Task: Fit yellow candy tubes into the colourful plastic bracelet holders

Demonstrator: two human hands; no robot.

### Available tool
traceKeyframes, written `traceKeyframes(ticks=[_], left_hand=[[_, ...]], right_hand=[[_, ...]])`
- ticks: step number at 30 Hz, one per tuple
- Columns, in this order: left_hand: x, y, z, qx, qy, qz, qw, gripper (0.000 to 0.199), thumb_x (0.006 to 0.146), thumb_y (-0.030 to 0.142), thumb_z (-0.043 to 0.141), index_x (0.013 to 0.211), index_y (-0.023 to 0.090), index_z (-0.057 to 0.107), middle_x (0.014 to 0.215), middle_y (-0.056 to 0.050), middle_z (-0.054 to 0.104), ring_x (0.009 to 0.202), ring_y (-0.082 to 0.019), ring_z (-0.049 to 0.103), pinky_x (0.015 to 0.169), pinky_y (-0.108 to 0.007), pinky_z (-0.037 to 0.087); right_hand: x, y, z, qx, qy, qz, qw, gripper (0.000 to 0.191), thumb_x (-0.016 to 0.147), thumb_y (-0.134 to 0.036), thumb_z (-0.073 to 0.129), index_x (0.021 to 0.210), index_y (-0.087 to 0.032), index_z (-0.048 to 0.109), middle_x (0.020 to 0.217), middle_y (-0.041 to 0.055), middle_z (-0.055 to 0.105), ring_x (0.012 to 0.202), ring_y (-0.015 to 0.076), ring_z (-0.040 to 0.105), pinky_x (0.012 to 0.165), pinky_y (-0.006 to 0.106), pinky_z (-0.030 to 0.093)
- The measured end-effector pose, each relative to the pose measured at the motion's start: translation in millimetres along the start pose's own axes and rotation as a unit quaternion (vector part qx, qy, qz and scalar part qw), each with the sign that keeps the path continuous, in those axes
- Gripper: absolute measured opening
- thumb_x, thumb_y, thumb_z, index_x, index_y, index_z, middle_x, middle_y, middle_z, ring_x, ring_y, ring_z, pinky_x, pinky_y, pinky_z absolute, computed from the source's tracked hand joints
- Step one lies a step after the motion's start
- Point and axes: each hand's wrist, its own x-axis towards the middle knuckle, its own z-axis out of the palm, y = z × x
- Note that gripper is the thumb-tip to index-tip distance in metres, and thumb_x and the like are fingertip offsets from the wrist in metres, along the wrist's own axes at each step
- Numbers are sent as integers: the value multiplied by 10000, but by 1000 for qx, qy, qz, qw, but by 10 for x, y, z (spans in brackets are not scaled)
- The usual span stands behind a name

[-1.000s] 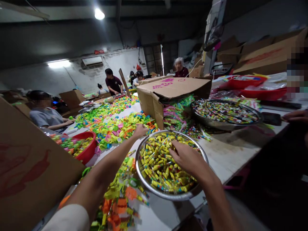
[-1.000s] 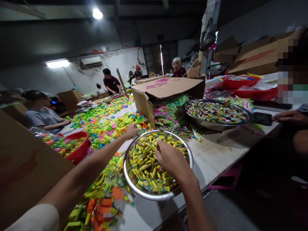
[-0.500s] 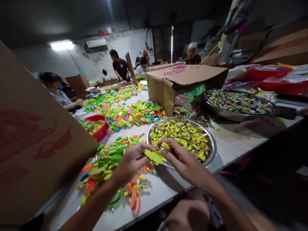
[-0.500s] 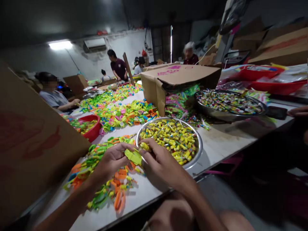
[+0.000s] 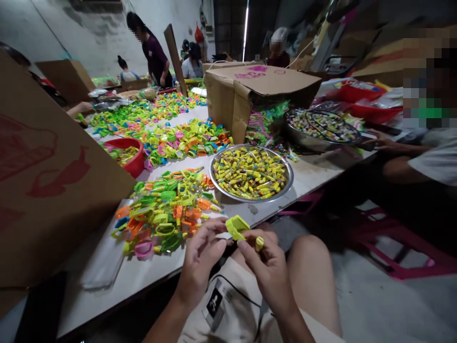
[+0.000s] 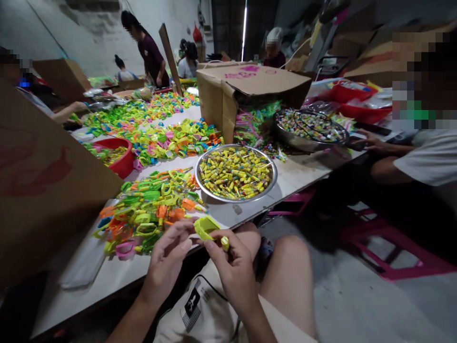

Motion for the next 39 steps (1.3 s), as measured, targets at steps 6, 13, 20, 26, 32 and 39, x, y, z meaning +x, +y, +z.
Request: traceKeyframes(ticks=[6, 13, 20, 26, 32, 39], left_hand=[[-198, -116, 39, 142, -16, 55, 988, 115, 1065, 287, 690, 1038, 213, 774, 1321, -101, 729, 1291, -244, 689, 1127, -360, 554], [-310, 179, -93, 425, -168, 312, 833, 268, 1023, 40, 624, 1242, 184, 682, 1375, -156, 675, 1314, -245, 642, 1149, -403, 539], [-563, 462, -3, 534, -186, 376, 734, 171, 982, 78, 634, 1115, 167, 697, 1241, -156, 695, 1145, -299, 687, 1011, -468, 615], [-743, 567, -9, 586, -199, 433, 656, 251, 1008, 83, 626, 1222, 180, 718, 1386, -174, 670, 1263, -329, 643, 1074, -483, 570], [-831, 663, -52, 591, -209, 516, 584, 300, 1028, 110, 648, 1315, 170, 715, 1423, -175, 694, 1338, -347, 625, 1107, -495, 534], [-910, 700, -63, 561, -206, 539, 593, 321, 995, 110, 725, 1309, 180, 725, 1374, -176, 740, 1300, -322, 674, 1099, -482, 546]], right_hand=[[-388, 51, -28, -116, -11, -28, 993, 283, 1146, -391, 553, 1394, -273, 622, 1304, 52, 740, 1182, 196, 712, 979, 274, 561], [-697, -384, -193, -320, -48, -113, 939, 216, 1174, -279, 475, 1326, -257, 627, 1227, 72, 748, 1086, 212, 735, 948, 307, 542], [-1058, -702, -185, -440, -73, -107, 889, 343, 1195, -334, 404, 1492, -259, 558, 1299, 95, 769, 1082, 278, 766, 850, 367, 572], [-1283, -854, -267, -462, -88, -90, 878, 315, 1192, -387, 399, 1331, -230, 634, 1182, 118, 801, 1022, 306, 782, 783, 371, 568], [-1463, -928, -302, -408, -65, -96, 906, 304, 1181, -357, 438, 1340, -237, 668, 1111, 89, 811, 958, 286, 782, 801, 357, 558], [-1493, -909, -325, -243, -46, -104, 963, 258, 1131, -324, 571, 1280, -264, 772, 1174, 48, 832, 977, 238, 790, 852, 309, 593]])
